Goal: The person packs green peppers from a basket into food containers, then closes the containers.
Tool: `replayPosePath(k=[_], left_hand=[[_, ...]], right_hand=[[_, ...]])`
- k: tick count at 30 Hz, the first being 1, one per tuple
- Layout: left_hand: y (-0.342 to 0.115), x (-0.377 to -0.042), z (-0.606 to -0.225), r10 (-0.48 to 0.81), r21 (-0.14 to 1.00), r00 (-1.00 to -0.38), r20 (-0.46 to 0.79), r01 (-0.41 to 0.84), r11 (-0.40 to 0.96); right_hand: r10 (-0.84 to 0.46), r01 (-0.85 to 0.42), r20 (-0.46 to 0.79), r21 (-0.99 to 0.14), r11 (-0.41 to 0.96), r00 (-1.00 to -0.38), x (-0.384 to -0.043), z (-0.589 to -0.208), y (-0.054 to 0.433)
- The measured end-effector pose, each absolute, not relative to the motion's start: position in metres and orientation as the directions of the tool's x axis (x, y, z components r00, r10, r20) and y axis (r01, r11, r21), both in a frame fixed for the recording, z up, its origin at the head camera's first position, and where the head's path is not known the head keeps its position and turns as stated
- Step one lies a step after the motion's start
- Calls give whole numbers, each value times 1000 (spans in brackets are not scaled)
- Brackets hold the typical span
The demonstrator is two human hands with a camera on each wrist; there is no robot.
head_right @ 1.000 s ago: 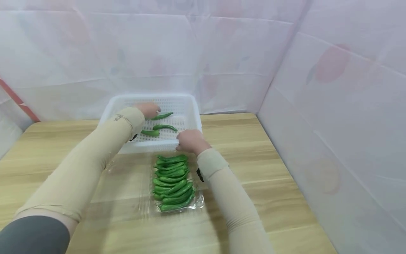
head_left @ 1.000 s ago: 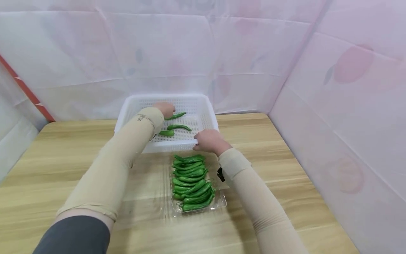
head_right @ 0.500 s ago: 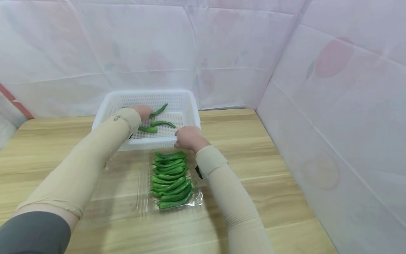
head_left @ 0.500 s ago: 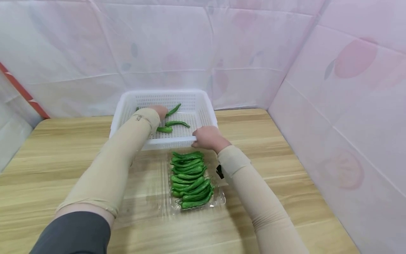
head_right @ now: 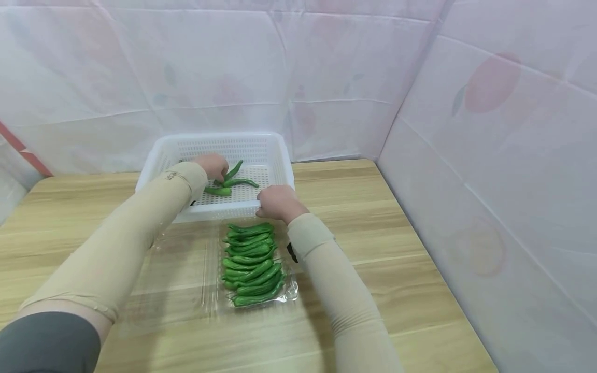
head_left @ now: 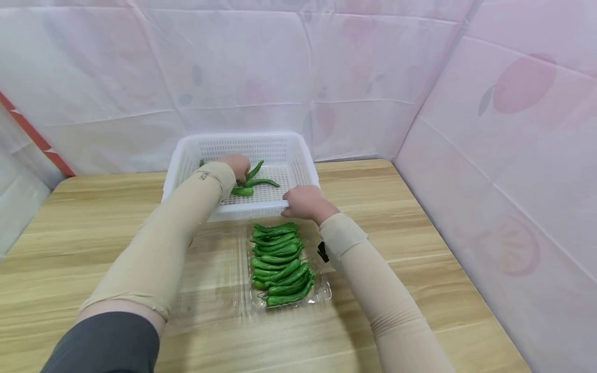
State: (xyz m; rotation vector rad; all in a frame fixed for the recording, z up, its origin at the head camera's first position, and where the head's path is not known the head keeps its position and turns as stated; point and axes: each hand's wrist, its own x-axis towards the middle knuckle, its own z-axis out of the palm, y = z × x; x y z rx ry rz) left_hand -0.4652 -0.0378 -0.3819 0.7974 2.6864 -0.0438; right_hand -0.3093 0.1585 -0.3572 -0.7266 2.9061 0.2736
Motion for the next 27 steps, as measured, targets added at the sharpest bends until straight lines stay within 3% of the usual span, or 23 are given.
replayPosePath(k=[9, 19, 27], left_hand=[[-48, -454, -388, 493, -32, -783, -379, 543, 839], [-66, -454, -360, 575, 90, -752, -323, 580, 809], [-84, -422, -314, 579, 186, -755, -308, 549, 815]], right_hand=[[-448, -476, -188, 140, 868, -874, -315, -359, 157], [-459, -482, -168, 139, 865, -872, -320, -359, 160], [-474, -494, -157, 122, 861, -866, -329, -360, 160]])
